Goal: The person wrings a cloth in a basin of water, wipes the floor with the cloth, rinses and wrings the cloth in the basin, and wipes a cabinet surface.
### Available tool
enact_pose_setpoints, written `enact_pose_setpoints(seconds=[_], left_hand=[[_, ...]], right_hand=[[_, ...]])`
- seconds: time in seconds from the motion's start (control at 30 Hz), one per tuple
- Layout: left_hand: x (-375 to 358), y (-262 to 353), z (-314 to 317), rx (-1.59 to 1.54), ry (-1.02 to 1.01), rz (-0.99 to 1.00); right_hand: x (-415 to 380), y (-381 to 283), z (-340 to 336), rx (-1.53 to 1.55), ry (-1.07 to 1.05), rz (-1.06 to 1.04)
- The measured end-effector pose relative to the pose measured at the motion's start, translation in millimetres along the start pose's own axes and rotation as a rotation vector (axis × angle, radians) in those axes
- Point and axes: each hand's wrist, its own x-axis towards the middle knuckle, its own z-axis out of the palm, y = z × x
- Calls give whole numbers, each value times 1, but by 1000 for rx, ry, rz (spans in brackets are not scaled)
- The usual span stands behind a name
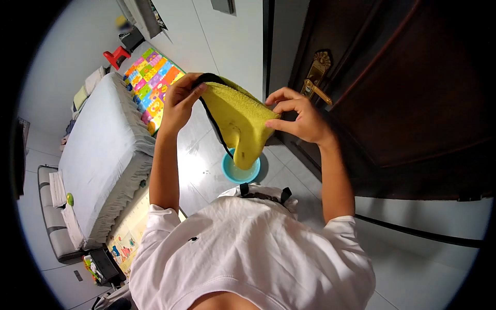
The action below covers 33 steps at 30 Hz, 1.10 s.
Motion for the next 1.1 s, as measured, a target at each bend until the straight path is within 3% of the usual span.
enact_pose_setpoints(seconds=[0.1, 0.2, 0.33, 0.67, 0.77, 0.9, 1.1], left_hand=[[-4, -2, 1, -45, -1, -34], [-4, 5, 9, -78, -9, 19], [-5, 9, 14, -64, -13, -22], [-10, 7, 18, 72, -12, -75], [-10, -3, 14, 145, -1, -44], [-11, -6, 8, 60, 15, -58], [-15, -4, 2, 18, 38, -34]], right_hand=[[7, -16, -4, -276, -31, -3], [11, -26, 11, -263, -79, 79], [11, -26, 26, -542, -76, -6], [20, -49, 11, -856, -398, 132], [22, -55, -1, -832, -369, 26], [30, -54, -14, -1008, -295, -307], [40, -66, -14, -1118, -301, -318]])
